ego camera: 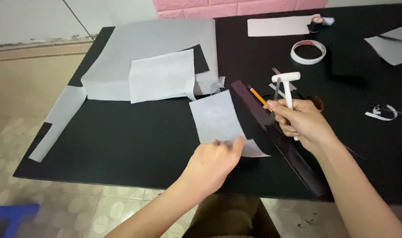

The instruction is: Measuring, marking, and cutting pieces of material for a leather goods project using a ruler, pencil, and scissors.

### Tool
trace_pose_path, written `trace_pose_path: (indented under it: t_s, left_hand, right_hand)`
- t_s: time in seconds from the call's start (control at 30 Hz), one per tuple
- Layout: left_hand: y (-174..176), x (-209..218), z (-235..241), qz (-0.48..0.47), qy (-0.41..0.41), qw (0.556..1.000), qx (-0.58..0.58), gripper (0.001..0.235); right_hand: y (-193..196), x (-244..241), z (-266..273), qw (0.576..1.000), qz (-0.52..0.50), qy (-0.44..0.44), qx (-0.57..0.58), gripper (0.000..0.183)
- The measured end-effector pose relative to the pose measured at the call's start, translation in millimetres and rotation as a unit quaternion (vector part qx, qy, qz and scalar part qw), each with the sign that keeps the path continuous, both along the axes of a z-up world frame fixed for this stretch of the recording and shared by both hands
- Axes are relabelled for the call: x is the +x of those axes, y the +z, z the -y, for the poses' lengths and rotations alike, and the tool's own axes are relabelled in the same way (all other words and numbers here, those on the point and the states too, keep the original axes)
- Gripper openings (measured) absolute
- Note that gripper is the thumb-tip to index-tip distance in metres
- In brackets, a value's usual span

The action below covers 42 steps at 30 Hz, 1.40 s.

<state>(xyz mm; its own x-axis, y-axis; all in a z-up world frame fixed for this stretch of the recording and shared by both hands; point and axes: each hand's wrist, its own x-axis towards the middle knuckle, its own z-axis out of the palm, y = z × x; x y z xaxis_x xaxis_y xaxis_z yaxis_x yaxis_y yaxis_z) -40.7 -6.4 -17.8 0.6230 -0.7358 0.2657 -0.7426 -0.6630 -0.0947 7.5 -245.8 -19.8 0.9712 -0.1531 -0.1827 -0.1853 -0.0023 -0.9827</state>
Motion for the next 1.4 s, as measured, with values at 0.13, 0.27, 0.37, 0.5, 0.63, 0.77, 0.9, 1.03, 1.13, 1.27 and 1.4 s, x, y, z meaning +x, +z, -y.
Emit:
trace_pose_path:
  t_s: [0.13,0.27,0.37,0.5,0.63,0.77,0.9,1.03,1.13,1.27,1.4]
  left_hand:
    - [15.4,8.3,-14.5,0.009,0.019,1.000,-0.006,0.037]
    - [63.4,13.3,-25.5,-0.352,0.091,0.859,-0.360,0.036]
    - [84.7,23.0,-32.5,-0.411,0.156,0.755,-0.486,0.029]
    - [67.2,40.8,-39.8,-0.456,0.235,0.634,-0.579,0.026]
    - [23.7,50.6,-39.9,-0.449,0.319,0.539,-0.637,0.036]
    - [-9.2,40.3,-45.7,-0.414,0.365,0.491,-0.674,0.050]
    - [24.4,11.3,-43.1,-0.475,0.367,0.496,-0.628,0.019]
    - [10.0,19.8,-63.4,-0.529,0.355,0.511,-0.577,0.031]
    - [14.8,20.2,-79.8,-0.562,0.254,0.730,-0.295,0.039]
    - [28.6,46.4,-78.3,-0.461,0.122,0.864,-0.163,0.043]
    - [19.3,69.0,-49.5,-0.447,0.115,0.863,-0.205,0.028]
  right_hand:
    - [4.3,-0.3,1.9,1.000,0.008,-0.012,-0.002,0.028]
    - [16.5,-5.5,-2.7,1.000,0.005,-0.029,-0.001,0.026]
    - [24.7,-6.8,-1.0,0.999,0.013,-0.023,-0.027,0.026]
    - [11.9,1.5,4.0,0.999,0.015,-0.032,-0.038,0.030]
    - [9.5,0.2,-0.4,0.999,-0.005,-0.045,0.000,0.031]
    - [10.2,0.1,-1.5,0.999,0.001,-0.045,-0.015,0.031]
    - [27.8,-5.5,-13.1,0.998,-0.058,-0.012,-0.028,0.023]
    - [26.6,-6.5,-15.4,0.993,-0.096,0.015,-0.071,0.028]
    - [14.8,-2.4,-9.4,0.994,-0.086,0.022,-0.069,0.028]
    - [11.9,1.0,-5.5,0.995,-0.070,0.026,-0.069,0.027]
    - [11.1,-2.1,-5.7,0.996,-0.050,0.017,-0.078,0.029]
